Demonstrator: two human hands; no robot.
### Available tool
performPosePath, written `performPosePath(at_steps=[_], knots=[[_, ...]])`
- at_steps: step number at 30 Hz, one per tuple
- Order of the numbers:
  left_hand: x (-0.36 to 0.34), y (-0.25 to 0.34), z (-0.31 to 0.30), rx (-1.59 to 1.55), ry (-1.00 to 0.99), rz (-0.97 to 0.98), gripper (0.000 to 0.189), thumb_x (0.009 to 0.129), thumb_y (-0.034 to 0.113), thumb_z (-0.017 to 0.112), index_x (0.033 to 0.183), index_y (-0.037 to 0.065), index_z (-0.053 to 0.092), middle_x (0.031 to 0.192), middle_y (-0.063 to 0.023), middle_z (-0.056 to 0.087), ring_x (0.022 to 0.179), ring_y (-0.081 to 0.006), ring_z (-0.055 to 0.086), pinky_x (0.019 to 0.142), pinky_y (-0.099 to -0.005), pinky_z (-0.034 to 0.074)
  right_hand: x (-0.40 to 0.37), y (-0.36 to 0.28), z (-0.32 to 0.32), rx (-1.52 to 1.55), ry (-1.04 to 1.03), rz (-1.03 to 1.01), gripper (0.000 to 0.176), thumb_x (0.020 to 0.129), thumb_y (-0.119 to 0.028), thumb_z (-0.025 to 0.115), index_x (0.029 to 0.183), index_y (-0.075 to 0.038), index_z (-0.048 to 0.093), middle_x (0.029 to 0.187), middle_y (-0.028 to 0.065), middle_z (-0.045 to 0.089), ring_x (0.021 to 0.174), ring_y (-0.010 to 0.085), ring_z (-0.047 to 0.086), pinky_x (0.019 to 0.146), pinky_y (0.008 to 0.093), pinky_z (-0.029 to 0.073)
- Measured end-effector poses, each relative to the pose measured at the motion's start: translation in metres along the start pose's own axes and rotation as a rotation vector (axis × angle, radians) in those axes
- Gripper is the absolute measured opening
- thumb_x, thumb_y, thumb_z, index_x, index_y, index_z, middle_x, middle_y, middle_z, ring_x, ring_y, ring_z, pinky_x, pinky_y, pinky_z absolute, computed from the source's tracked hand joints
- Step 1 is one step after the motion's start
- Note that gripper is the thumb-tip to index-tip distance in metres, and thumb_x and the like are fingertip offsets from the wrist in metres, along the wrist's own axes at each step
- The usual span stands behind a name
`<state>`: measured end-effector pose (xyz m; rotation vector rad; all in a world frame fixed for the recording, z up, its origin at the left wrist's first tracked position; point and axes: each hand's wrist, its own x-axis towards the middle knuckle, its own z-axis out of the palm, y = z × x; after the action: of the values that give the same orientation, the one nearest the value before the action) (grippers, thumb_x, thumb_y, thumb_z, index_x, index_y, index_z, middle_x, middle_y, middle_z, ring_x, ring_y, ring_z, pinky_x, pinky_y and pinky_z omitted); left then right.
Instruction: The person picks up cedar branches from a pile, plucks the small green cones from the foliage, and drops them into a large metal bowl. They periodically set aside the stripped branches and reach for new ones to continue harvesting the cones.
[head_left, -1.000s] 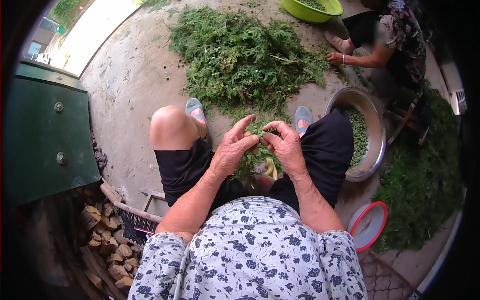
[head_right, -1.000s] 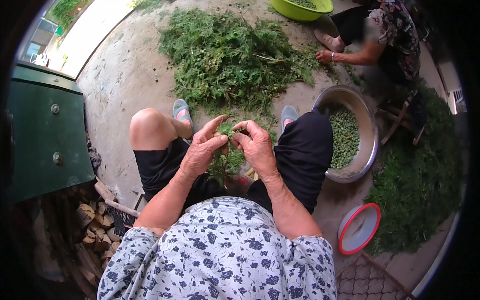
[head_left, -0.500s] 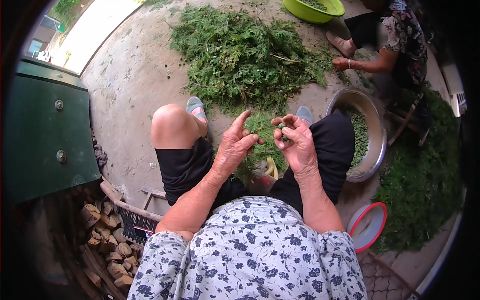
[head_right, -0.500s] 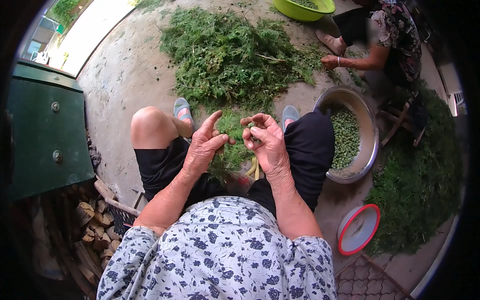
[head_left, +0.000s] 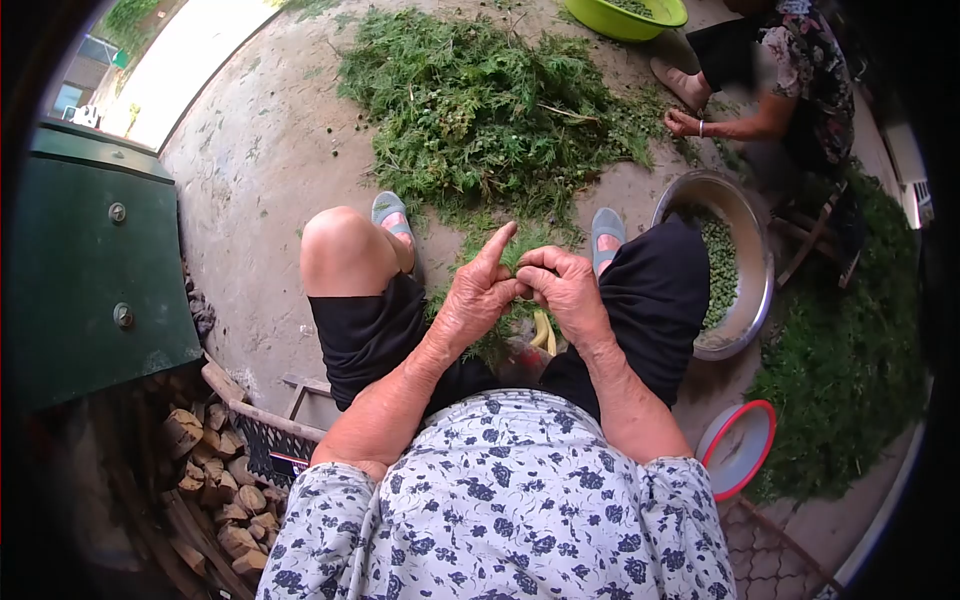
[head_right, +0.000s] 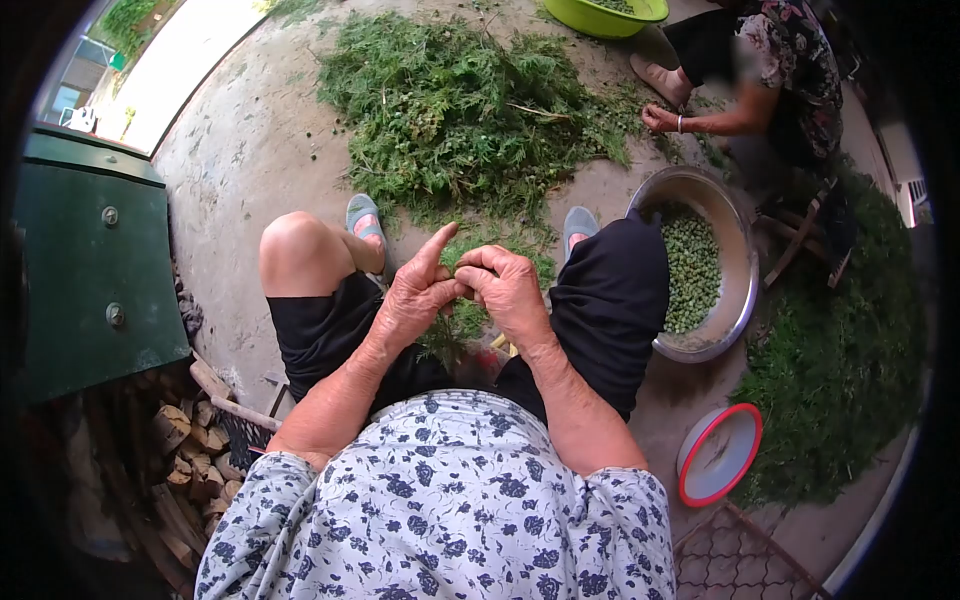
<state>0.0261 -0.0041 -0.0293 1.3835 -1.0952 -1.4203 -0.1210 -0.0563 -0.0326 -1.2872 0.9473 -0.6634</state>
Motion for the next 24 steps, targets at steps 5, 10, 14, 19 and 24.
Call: performPosePath(at_steps=[5,10,14,19,24], knots=[[-0.002,0.012,-0.004,-0.140,-0.030,-0.052,0.064,0.082,0.003,0.059,0.137,0.003,0.027,0.069,0.0019,0.051,0.065,-0.0040,0.050,0.057,-0.0192,0.042,0.001,0.012,-0.010,0.807,-0.039,0.297,0.010,0.087,-0.012,0.058,0.092,-0.004,0.056,0.077,0.0027,0.055,0.057,0.0070,0.049,0.044,0.0188,0.035],[0.002,-0.002,-0.004,-0.255,-0.012,-0.032,0.057,0.082,0.006,0.058,0.132,-0.002,0.032,0.079,-0.0036,0.058,0.075,-0.0084,0.057,0.065,-0.0204,0.044,0.001,-0.015,-0.030,0.920,0.027,0.198,0.014,0.088,-0.011,0.055,0.099,-0.002,0.053,0.083,0.0063,0.057,0.064,0.0107,0.051,0.048,0.0206,0.037],[0.003,-0.007,-0.003,-0.388,0.075,-0.036,0.052,0.081,0.008,0.059,0.127,-0.005,0.037,0.080,-0.0048,0.059,0.081,-0.0133,0.060,0.075,-0.0232,0.046,-0.004,-0.041,-0.055,0.966,0.094,0.076,0.013,0.088,-0.006,0.052,0.100,-0.001,0.052,0.086,0.0087,0.056,0.069,0.0118,0.051,0.051,0.0212,0.038],[0.005,0.000,-0.002,-0.490,0.134,-0.154,0.047,0.082,0.005,0.057,0.125,-0.005,0.040,0.073,-0.0017,0.053,0.080,-0.0145,0.061,0.061,-0.0213,0.045,-0.012,-0.070,-0.078,0.874,0.194,-0.056,0.015,0.088,-0.008,0.054,0.101,0.000,0.053,0.086,0.0078,0.056,0.067,0.0112,0.051,0.050,0.0207,0.037],[0.005,0.001,-0.005,-0.575,0.172,-0.176,0.032,0.085,0.008,0.056,0.115,-0.001,0.048,0.084,-0.0034,0.057,0.080,-0.0132,0.061,0.059,-0.0199,0.046,-0.025,-0.063,-0.152,0.896,0.552,-0.166,0.015,0.088,-0.008,0.054,0.100,0.001,0.055,0.082,0.0077,0.055,0.070,0.0143,0.052,0.051,0.0230,0.039]])
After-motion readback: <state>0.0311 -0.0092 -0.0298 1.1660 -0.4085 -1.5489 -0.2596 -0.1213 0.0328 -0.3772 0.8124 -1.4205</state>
